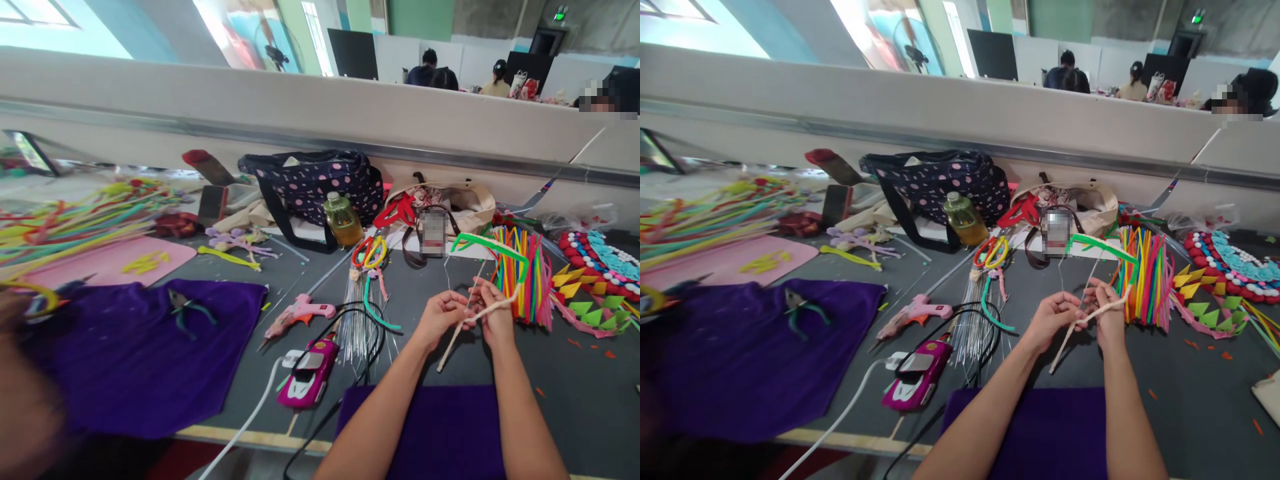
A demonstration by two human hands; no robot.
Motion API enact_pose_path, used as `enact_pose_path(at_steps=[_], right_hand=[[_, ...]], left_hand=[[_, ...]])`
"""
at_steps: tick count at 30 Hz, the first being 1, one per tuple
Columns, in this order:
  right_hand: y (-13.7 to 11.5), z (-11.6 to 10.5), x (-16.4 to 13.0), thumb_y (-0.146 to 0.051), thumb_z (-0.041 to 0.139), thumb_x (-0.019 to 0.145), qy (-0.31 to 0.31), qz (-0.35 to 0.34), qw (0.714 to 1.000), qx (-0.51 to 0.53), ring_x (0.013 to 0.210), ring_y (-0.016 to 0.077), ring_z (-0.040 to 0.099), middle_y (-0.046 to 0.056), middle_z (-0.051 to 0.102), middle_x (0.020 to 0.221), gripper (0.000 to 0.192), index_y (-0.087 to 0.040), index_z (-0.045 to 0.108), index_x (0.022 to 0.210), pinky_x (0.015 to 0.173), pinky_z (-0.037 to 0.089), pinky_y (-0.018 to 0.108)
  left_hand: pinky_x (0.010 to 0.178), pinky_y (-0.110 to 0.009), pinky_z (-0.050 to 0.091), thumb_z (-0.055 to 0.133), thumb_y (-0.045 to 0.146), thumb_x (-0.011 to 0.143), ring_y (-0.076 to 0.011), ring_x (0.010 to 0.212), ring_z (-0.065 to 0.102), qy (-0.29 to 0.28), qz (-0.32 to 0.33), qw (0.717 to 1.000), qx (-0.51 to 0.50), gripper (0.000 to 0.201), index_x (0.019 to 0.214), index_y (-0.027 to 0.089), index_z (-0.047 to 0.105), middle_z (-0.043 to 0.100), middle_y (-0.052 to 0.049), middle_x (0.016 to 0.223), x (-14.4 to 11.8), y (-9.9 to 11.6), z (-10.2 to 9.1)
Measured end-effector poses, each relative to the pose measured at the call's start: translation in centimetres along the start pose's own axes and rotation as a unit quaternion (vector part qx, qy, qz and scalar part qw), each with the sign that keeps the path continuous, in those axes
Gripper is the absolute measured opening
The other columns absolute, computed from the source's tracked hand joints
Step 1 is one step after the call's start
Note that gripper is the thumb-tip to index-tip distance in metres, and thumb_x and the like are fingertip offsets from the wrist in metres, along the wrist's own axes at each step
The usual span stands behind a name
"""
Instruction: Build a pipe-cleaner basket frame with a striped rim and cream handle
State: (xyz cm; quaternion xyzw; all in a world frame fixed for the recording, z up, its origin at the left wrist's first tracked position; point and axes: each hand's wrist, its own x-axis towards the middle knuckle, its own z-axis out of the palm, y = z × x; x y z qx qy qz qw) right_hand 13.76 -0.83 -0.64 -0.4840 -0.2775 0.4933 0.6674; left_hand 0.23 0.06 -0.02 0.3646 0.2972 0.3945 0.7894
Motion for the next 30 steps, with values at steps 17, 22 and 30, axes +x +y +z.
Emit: enact_pose_path(at_steps=[17, 22, 30], right_hand=[[1.3, 1.5, -0.9, -0.041, 0.070, 0.072, 0.012, -0.068, 0.990, -0.123, 0.050, 0.0088, 0.049, -0.001, 0.061, 0.066, 0.031, -0.017, 0.068, 0.091, 0.043, 0.038, 0.020], [1.4, 1.2, -0.8, -0.043, 0.069, 0.072, 0.036, -0.079, 0.986, -0.142, 0.052, 0.0102, 0.050, -0.001, 0.061, 0.066, 0.035, -0.016, 0.067, 0.094, 0.044, 0.040, 0.021], [1.7, 1.1, -0.6, -0.048, 0.065, 0.074, 0.050, -0.083, 0.979, -0.180, 0.054, 0.0115, 0.052, 0.002, 0.062, 0.071, 0.034, -0.017, 0.064, 0.091, 0.043, 0.041, 0.021]], left_hand=[[0.057, -0.025, 0.049, 0.081, 0.037, 0.056, -0.0127, 0.059, 0.060, 0.126, 0.079, 0.989, -0.023, 0.037, 0.079, 0.012, 0.066, 0.065, -0.003, 0.069, 0.7, 0.0, -0.8], [0.060, -0.027, 0.050, 0.081, 0.033, 0.057, -0.0129, 0.062, 0.060, 0.093, 0.051, 0.994, -0.039, 0.039, 0.086, 0.011, 0.067, 0.066, -0.005, 0.075, 0.8, 0.0, -1.3], [0.061, -0.025, 0.050, 0.081, 0.034, 0.060, -0.0133, 0.068, 0.060, 0.109, 0.063, 0.991, -0.049, 0.042, 0.094, 0.013, 0.068, 0.066, -0.006, 0.079, 1.0, -0.1, -1.7]])
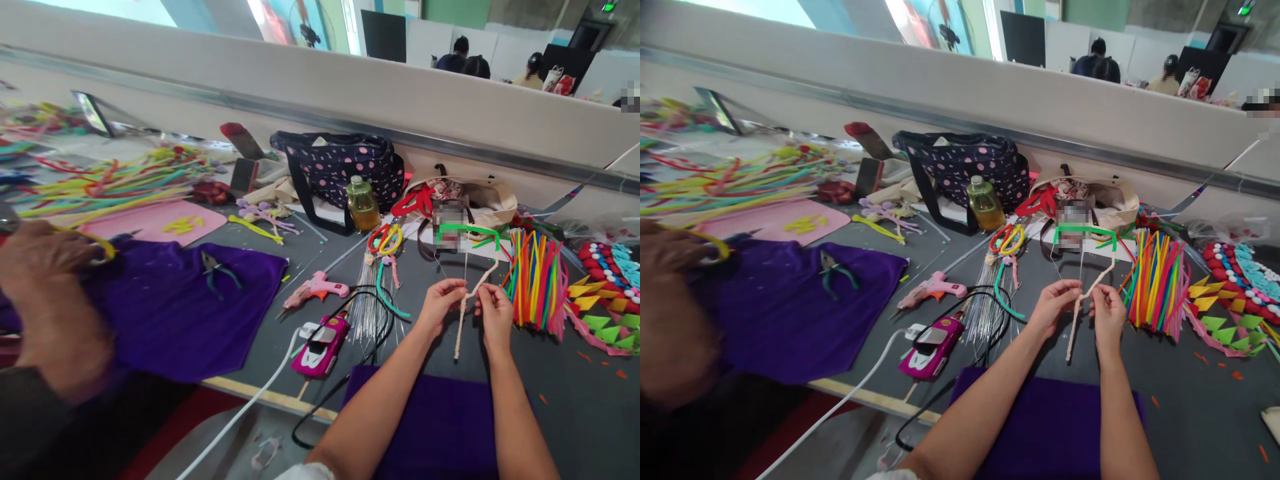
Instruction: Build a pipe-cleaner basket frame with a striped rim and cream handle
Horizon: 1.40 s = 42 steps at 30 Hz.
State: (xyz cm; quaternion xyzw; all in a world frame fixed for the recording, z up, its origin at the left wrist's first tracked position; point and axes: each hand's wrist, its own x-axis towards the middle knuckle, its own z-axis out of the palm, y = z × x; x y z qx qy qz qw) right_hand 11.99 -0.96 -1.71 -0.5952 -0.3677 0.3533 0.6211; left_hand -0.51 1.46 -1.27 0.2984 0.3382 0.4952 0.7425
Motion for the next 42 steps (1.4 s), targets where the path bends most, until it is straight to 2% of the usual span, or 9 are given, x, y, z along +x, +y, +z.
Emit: enact_pose_path(at_steps=[14, 19, 22, 26, 30, 34, 38, 40, 42], right_hand=[[0.1, 0.3, -0.3, -0.051, 0.064, 0.074, -0.042, 0.018, 0.998, -0.037, 0.050, 0.0115, 0.051, 0.001, 0.061, 0.065, 0.033, -0.018, 0.061, 0.081, 0.040, 0.040, 0.020], [-0.1, 0.7, -0.7, -0.054, 0.064, 0.074, -0.086, 0.020, 0.995, -0.047, 0.049, 0.0117, 0.052, 0.000, 0.061, 0.062, 0.036, -0.018, 0.061, 0.079, 0.040, 0.040, 0.021], [0.2, 0.7, -0.8, -0.054, 0.063, 0.074, -0.077, 0.009, 0.995, -0.058, 0.050, 0.0119, 0.052, 0.000, 0.060, 0.063, 0.037, -0.018, 0.062, 0.081, 0.041, 0.040, 0.021], [0.4, 0.7, -0.8, -0.051, 0.061, 0.077, -0.032, -0.024, 0.996, -0.077, 0.050, 0.0118, 0.049, -0.001, 0.058, 0.062, 0.033, -0.019, 0.062, 0.084, 0.043, 0.039, 0.022], [-0.2, 1.0, -1.5, -0.046, 0.057, 0.081, -0.025, -0.112, 0.983, -0.145, 0.062, 0.0141, 0.054, 0.003, 0.062, 0.075, 0.028, -0.019, 0.062, 0.085, 0.056, 0.044, 0.025], [-0.7, 1.7, -2.3, -0.039, 0.055, 0.085, -0.058, -0.228, 0.936, -0.262, 0.073, 0.0163, 0.054, 0.005, 0.061, 0.086, 0.020, -0.022, 0.063, 0.089, 0.069, 0.044, 0.029], [-0.8, 1.9, -2.4, -0.033, 0.049, 0.089, -0.027, -0.292, 0.893, -0.341, 0.086, 0.0203, 0.054, 0.008, 0.061, 0.085, 0.018, -0.022, 0.063, 0.086, 0.079, 0.042, 0.033], [-0.9, 1.7, -2.3, -0.032, 0.048, 0.089, -0.027, -0.299, 0.892, -0.337, 0.084, 0.0200, 0.055, 0.008, 0.061, 0.082, 0.020, -0.022, 0.063, 0.082, 0.079, 0.042, 0.033], [-1.0, 1.4, -2.1, -0.035, 0.049, 0.089, -0.015, -0.283, 0.911, -0.300, 0.078, 0.0181, 0.056, 0.007, 0.062, 0.080, 0.020, -0.022, 0.062, 0.081, 0.075, 0.043, 0.031]], left_hand=[[0.069, -0.026, 0.050, 0.078, 0.040, 0.065, -0.0124, 0.073, 0.061, -0.012, -0.007, 0.997, -0.076, 0.044, 0.100, 0.014, 0.070, 0.066, -0.007, 0.086, 0.5, -0.2, -0.5], [0.065, -0.024, 0.048, 0.079, 0.040, 0.062, -0.0119, 0.070, 0.061, -0.004, -0.015, 0.997, -0.080, 0.045, 0.099, 0.016, 0.070, 0.066, -0.006, 0.085, 0.6, -0.1, -0.6], [0.065, -0.024, 0.047, 0.079, 0.040, 0.062, -0.0114, 0.069, 0.060, -0.004, -0.014, 0.996, -0.084, 0.045, 0.099, 0.015, 0.070, 0.066, -0.005, 0.082, 0.6, -0.1, -0.6], [0.067, -0.025, 0.048, 0.080, 0.040, 0.062, -0.0104, 0.067, 0.059, 0.005, 0.000, 0.996, -0.084, 0.045, 0.098, 0.015, 0.071, 0.065, -0.004, 0.079, 0.6, 0.0, -0.6], [0.067, -0.024, 0.047, 0.081, 0.038, 0.059, -0.0096, 0.067, 0.058, 0.030, 0.008, 0.997, -0.077, 0.045, 0.097, 0.015, 0.072, 0.065, -0.004, 0.079, 0.5, 0.1, -0.4], [0.063, -0.024, 0.046, 0.083, 0.036, 0.058, -0.0096, 0.062, 0.058, 0.045, 0.004, 0.996, -0.081, 0.050, 0.102, 0.015, 0.071, 0.067, -0.004, 0.078, 0.4, -0.1, -0.1], [0.062, -0.022, 0.045, 0.083, 0.033, 0.057, -0.0102, 0.064, 0.059, 0.054, 0.004, 0.994, -0.098, 0.051, 0.102, 0.014, 0.071, 0.068, -0.005, 0.077, 0.2, -0.5, 0.3], [0.064, -0.023, 0.047, 0.083, 0.033, 0.057, -0.0106, 0.066, 0.060, 0.060, 0.009, 0.993, -0.099, 0.049, 0.101, 0.014, 0.071, 0.068, -0.005, 0.079, 0.1, -0.5, 0.4], [0.067, -0.026, 0.050, 0.083, 0.033, 0.057, -0.0119, 0.069, 0.061, 0.065, 0.016, 0.993, -0.098, 0.048, 0.099, 0.014, 0.072, 0.068, -0.005, 0.081, 0.2, -0.4, 0.3]])
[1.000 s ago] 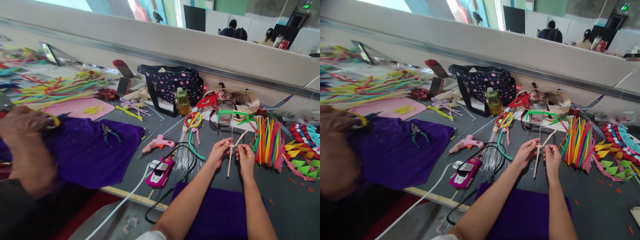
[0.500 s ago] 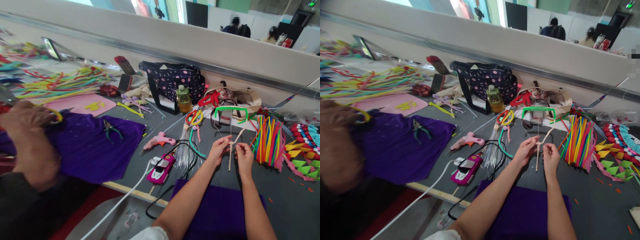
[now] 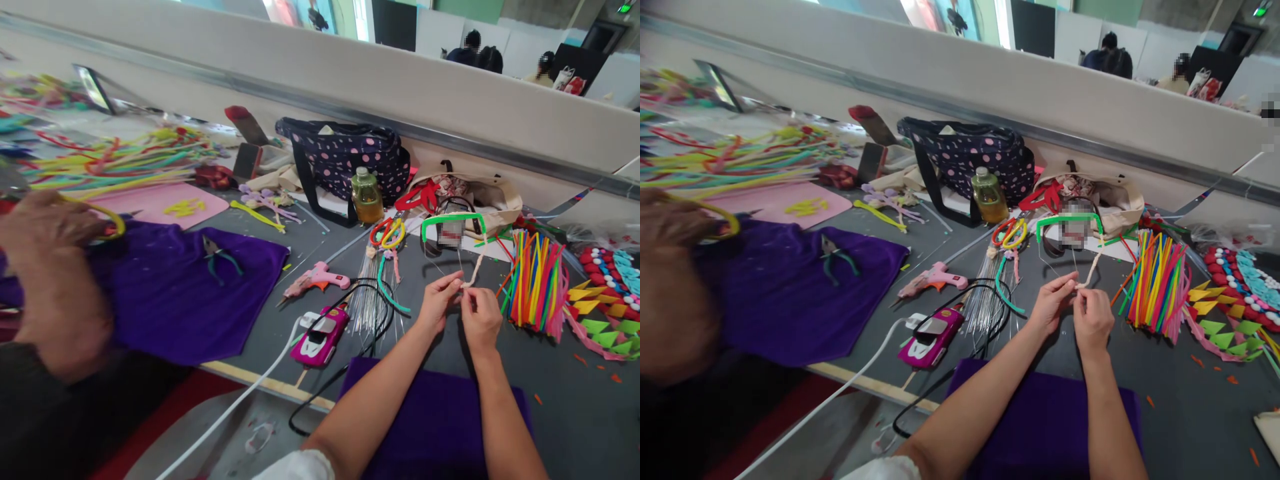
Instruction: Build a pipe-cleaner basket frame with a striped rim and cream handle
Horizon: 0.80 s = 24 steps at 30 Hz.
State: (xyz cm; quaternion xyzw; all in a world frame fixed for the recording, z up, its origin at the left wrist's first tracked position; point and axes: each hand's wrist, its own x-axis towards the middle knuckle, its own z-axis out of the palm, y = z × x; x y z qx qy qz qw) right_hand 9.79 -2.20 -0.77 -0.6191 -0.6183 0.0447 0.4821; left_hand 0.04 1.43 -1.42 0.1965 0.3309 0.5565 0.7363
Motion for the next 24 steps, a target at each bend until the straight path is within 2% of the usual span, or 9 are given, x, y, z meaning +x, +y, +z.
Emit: enact_pose_path(at_steps=[3, 6, 8, 11, 12, 15, 17, 21, 24], right_hand=[[0.8, -0.6, 0.4, -0.045, 0.051, 0.087, 0.064, 0.120, 0.987, 0.091, 0.063, 0.0142, 0.056, 0.004, 0.062, 0.075, 0.026, -0.020, 0.059, 0.085, 0.062, 0.046, 0.027], [2.1, -1.0, 0.9, -0.054, 0.047, 0.085, 0.074, 0.221, 0.958, 0.165, 0.049, 0.0118, 0.053, 0.000, 0.058, 0.061, 0.038, -0.018, 0.056, 0.078, 0.051, 0.045, 0.024], [2.8, -1.2, 1.3, -0.056, 0.048, 0.083, 0.075, 0.235, 0.953, 0.178, 0.051, 0.0120, 0.054, 0.002, 0.061, 0.065, 0.040, -0.017, 0.057, 0.078, 0.049, 0.045, 0.024], [3.4, -1.3, 1.7, -0.052, 0.059, 0.076, 0.113, 0.225, 0.950, 0.187, 0.060, 0.0126, 0.057, 0.008, 0.065, 0.089, 0.041, -0.016, 0.059, 0.098, 0.048, 0.045, 0.023], [3.4, -1.3, 1.7, -0.050, 0.060, 0.076, 0.115, 0.225, 0.947, 0.198, 0.058, 0.0115, 0.056, 0.008, 0.065, 0.090, 0.043, -0.017, 0.059, 0.102, 0.046, 0.044, 0.022], [3.2, -1.4, 1.8, -0.050, 0.056, 0.080, 0.072, 0.251, 0.931, 0.256, 0.045, 0.0071, 0.046, 0.002, 0.061, 0.069, 0.038, -0.015, 0.064, 0.094, 0.041, 0.038, 0.020], [3.1, -1.4, 1.9, -0.051, 0.057, 0.079, 0.056, 0.273, 0.915, 0.291, 0.045, 0.0069, 0.046, 0.000, 0.059, 0.065, 0.038, -0.015, 0.065, 0.087, 0.040, 0.037, 0.019], [3.1, -1.6, 2.1, -0.051, 0.066, 0.072, 0.082, 0.291, 0.896, 0.325, 0.051, 0.0077, 0.049, 0.001, 0.061, 0.072, 0.037, -0.016, 0.064, 0.082, 0.040, 0.038, 0.018], [3.4, -1.8, 2.3, -0.048, 0.070, 0.069, 0.098, 0.297, 0.886, 0.342, 0.050, 0.0070, 0.047, -0.002, 0.057, 0.064, 0.034, -0.016, 0.063, 0.077, 0.039, 0.035, 0.017]], left_hand=[[0.069, -0.029, 0.053, 0.081, 0.035, 0.060, -0.0145, 0.074, 0.063, -0.004, -0.002, 1.000, 0.004, 0.045, 0.099, 0.014, 0.071, 0.068, -0.008, 0.084, 0.2, 0.3, -0.3], [0.065, -0.028, 0.054, 0.079, 0.035, 0.063, -0.0163, 0.076, 0.064, -0.016, -0.014, 1.000, 0.018, 0.043, 0.100, 0.013, 0.070, 0.069, -0.010, 0.089, 0.4, 0.5, -0.5], [0.062, -0.027, 0.054, 0.079, 0.035, 0.064, -0.0165, 0.076, 0.064, -0.026, -0.021, 0.999, 0.024, 0.042, 0.099, 0.013, 0.070, 0.069, -0.011, 0.090, 0.4, 0.7, -0.5], [0.060, -0.026, 0.054, 0.079, 0.033, 0.064, -0.0161, 0.074, 0.064, -0.046, -0.031, 0.998, 0.026, 0.041, 0.098, 0.013, 0.070, 0.069, -0.010, 0.088, 0.2, 0.8, -0.4], [0.059, -0.025, 0.054, 0.079, 0.032, 0.063, -0.0161, 0.074, 0.064, -0.053, -0.035, 0.998, 0.027, 0.040, 0.098, 0.013, 0.070, 0.069, -0.010, 0.087, 0.2, 0.8, -0.4], [0.058, -0.025, 0.054, 0.079, 0.032, 0.063, -0.0158, 0.072, 0.064, -0.066, -0.047, 0.996, 0.039, 0.041, 0.097, 0.012, 0.071, 0.069, -0.010, 0.086, 0.1, 0.8, -0.3], [0.057, -0.024, 0.053, 0.079, 0.032, 0.063, -0.0150, 0.071, 0.064, -0.071, -0.058, 0.994, 0.054, 0.041, 0.097, 0.011, 0.070, 0.069, -0.011, 0.086, 0.0, 0.8, -0.2], [0.057, -0.025, 0.053, 0.081, 0.033, 0.061, -0.0148, 0.069, 0.064, -0.086, -0.075, 0.989, 0.091, 0.043, 0.096, 0.011, 0.070, 0.070, -0.011, 0.086, -0.1, 0.8, -0.1], [0.061, -0.028, 0.054, 0.083, 0.031, 0.056, -0.0156, 0.070, 0.064, -0.093, -0.079, 0.985, 0.120, 0.046, 0.095, 0.010, 0.070, 0.069, -0.010, 0.083, -0.3, 0.8, 0.1]])
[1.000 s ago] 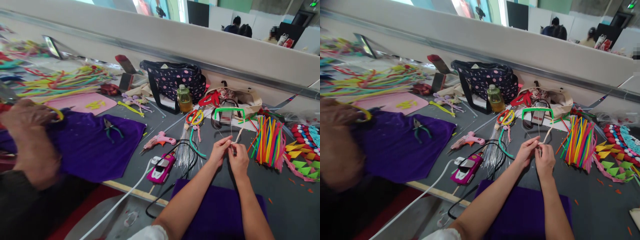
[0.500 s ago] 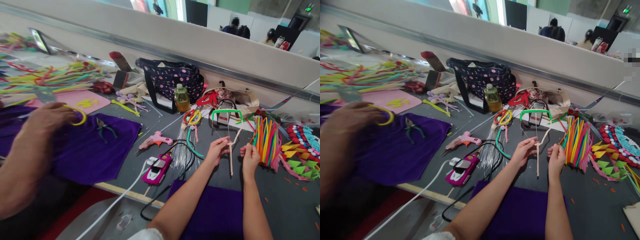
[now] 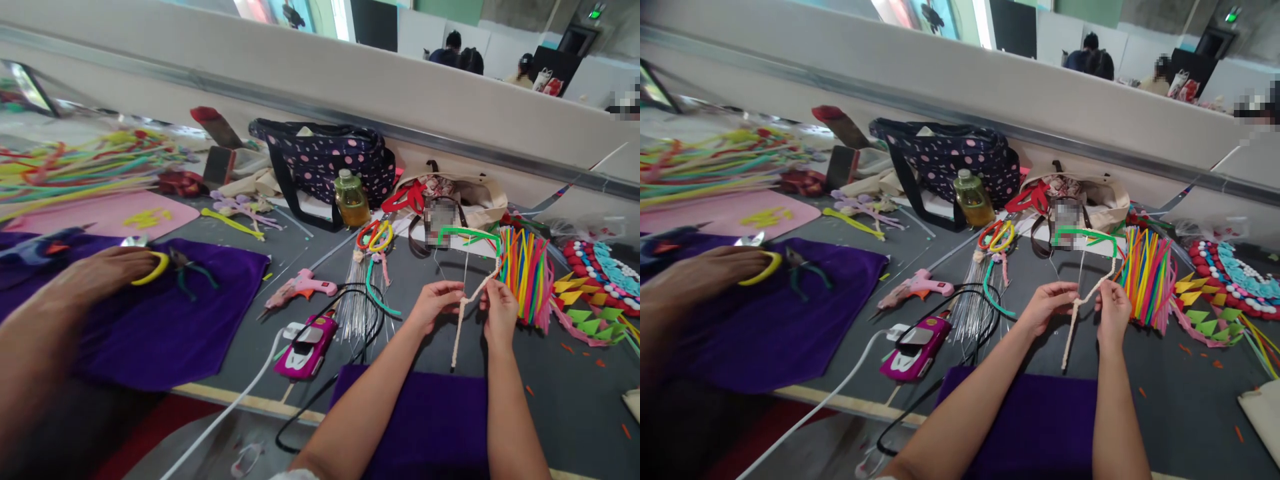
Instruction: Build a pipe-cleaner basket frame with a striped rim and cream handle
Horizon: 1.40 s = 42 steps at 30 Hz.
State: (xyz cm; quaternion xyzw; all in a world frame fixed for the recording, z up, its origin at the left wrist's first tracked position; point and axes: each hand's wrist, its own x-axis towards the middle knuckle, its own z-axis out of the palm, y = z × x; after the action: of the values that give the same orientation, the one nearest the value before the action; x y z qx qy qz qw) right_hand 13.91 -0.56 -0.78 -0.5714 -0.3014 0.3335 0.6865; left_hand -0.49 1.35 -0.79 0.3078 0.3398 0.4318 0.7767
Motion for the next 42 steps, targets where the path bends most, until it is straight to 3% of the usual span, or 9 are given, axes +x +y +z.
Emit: enact_pose_path(at_steps=[7, 13, 18, 22, 25, 27, 30, 36, 42], right_hand=[[-0.5, -0.4, 0.3, -0.047, 0.066, 0.074, -0.001, 0.012, 0.998, 0.067, 0.045, 0.0065, 0.043, -0.005, 0.049, 0.054, 0.031, -0.016, 0.061, 0.074, 0.038, 0.032, 0.017], [-0.4, -0.6, 0.3, -0.044, 0.067, 0.073, -0.006, -0.006, 0.996, 0.089, 0.044, 0.0054, 0.040, -0.006, 0.048, 0.055, 0.030, -0.017, 0.056, 0.070, 0.038, 0.032, 0.017], [0.0, -0.6, 0.5, -0.047, 0.063, 0.076, -0.008, -0.002, 0.999, 0.051, 0.046, 0.0066, 0.041, -0.005, 0.049, 0.057, 0.031, -0.017, 0.058, 0.075, 0.041, 0.033, 0.019], [-0.4, -0.9, 0.4, -0.049, 0.061, 0.078, 0.089, -0.125, 0.985, -0.083, 0.063, 0.0119, 0.053, 0.003, 0.060, 0.081, 0.037, -0.017, 0.059, 0.096, 0.052, 0.042, 0.024], [-1.3, -1.2, 0.1, -0.046, 0.058, 0.082, 0.152, -0.258, 0.927, -0.224, 0.080, 0.0173, 0.056, 0.008, 0.061, 0.091, 0.033, -0.017, 0.062, 0.098, 0.071, 0.045, 0.030], [-2.0, -1.2, -0.2, -0.045, 0.054, 0.085, 0.121, -0.304, 0.896, -0.299, 0.086, 0.0202, 0.056, 0.009, 0.063, 0.089, 0.029, -0.018, 0.065, 0.090, 0.082, 0.042, 0.034], [-2.7, -0.6, -0.4, -0.047, 0.054, 0.085, 0.060, -0.313, 0.879, -0.354, 0.088, 0.0228, 0.056, 0.009, 0.067, 0.086, 0.030, -0.021, 0.068, 0.088, 0.087, 0.039, 0.038], [-2.9, 0.3, -0.5, -0.047, 0.056, 0.084, 0.045, -0.287, 0.889, -0.354, 0.074, 0.0205, 0.058, 0.007, 0.068, 0.078, 0.032, -0.020, 0.070, 0.095, 0.085, 0.040, 0.037], [-2.5, -0.3, -0.5, -0.042, 0.054, 0.085, 0.042, -0.258, 0.905, -0.335, 0.076, 0.0200, 0.061, 0.007, 0.069, 0.079, 0.029, -0.019, 0.070, 0.094, 0.081, 0.043, 0.034]], left_hand=[[0.059, -0.025, 0.053, 0.081, 0.030, 0.059, -0.0168, 0.069, 0.066, -0.011, -0.006, 0.999, 0.042, 0.041, 0.092, 0.010, 0.068, 0.068, -0.007, 0.078, -0.2, -0.1, 0.2], [0.059, -0.030, 0.054, 0.073, 0.044, 0.069, -0.0193, 0.069, 0.067, -0.085, -0.022, 0.996, 0.008, 0.046, 0.102, 0.013, 0.062, 0.067, -0.008, 0.085, -0.4, 0.1, 0.1], [0.058, -0.028, 0.053, 0.082, 0.036, 0.059, -0.0181, 0.069, 0.067, -0.074, -0.018, 0.997, 0.027, 0.053, 0.102, 0.012, 0.062, 0.067, -0.008, 0.086, -0.5, 0.2, 0.4], [0.055, -0.027, 0.053, 0.083, 0.032, 0.054, -0.0143, 0.062, 0.063, -0.036, -0.001, 0.999, 0.033, 0.052, 0.098, 0.012, 0.064, 0.064, -0.004, 0.078, -0.5, 0.2, 0.6], [0.052, -0.026, 0.052, 0.082, 0.032, 0.054, -0.0124, 0.059, 0.060, -0.013, 0.018, 0.999, 0.043, 0.048, 0.095, 0.012, 0.066, 0.062, -0.002, 0.073, -0.5, 0.2, 0.7], [0.050, -0.024, 0.052, 0.082, 0.032, 0.055, -0.0106, 0.057, 0.057, -0.009, 0.027, 0.998, 0.054, 0.046, 0.094, 0.012, 0.066, 0.061, -0.001, 0.071, -0.5, 0.1, 0.8], [0.050, -0.024, 0.051, 0.081, 0.031, 0.056, -0.0084, 0.053, 0.054, -0.023, 0.034, 0.997, 0.069, 0.045, 0.094, 0.012, 0.067, 0.061, 0.000, 0.070, -0.6, -0.2, 1.0], [0.047, -0.021, 0.047, 0.078, 0.030, 0.059, -0.0070, 0.049, 0.051, -0.057, 0.046, 0.990, 0.124, 0.042, 0.095, 0.010, 0.069, 0.061, -0.001, 0.068, -1.0, -0.8, 1.7], [0.045, -0.021, 0.044, 0.074, 0.028, 0.062, -0.0060, 0.043, 0.049, -0.084, 0.019, 0.987, 0.133, 0.041, 0.097, 0.010, 0.068, 0.062, -0.001, 0.066, -1.3, -1.3, 2.0]])
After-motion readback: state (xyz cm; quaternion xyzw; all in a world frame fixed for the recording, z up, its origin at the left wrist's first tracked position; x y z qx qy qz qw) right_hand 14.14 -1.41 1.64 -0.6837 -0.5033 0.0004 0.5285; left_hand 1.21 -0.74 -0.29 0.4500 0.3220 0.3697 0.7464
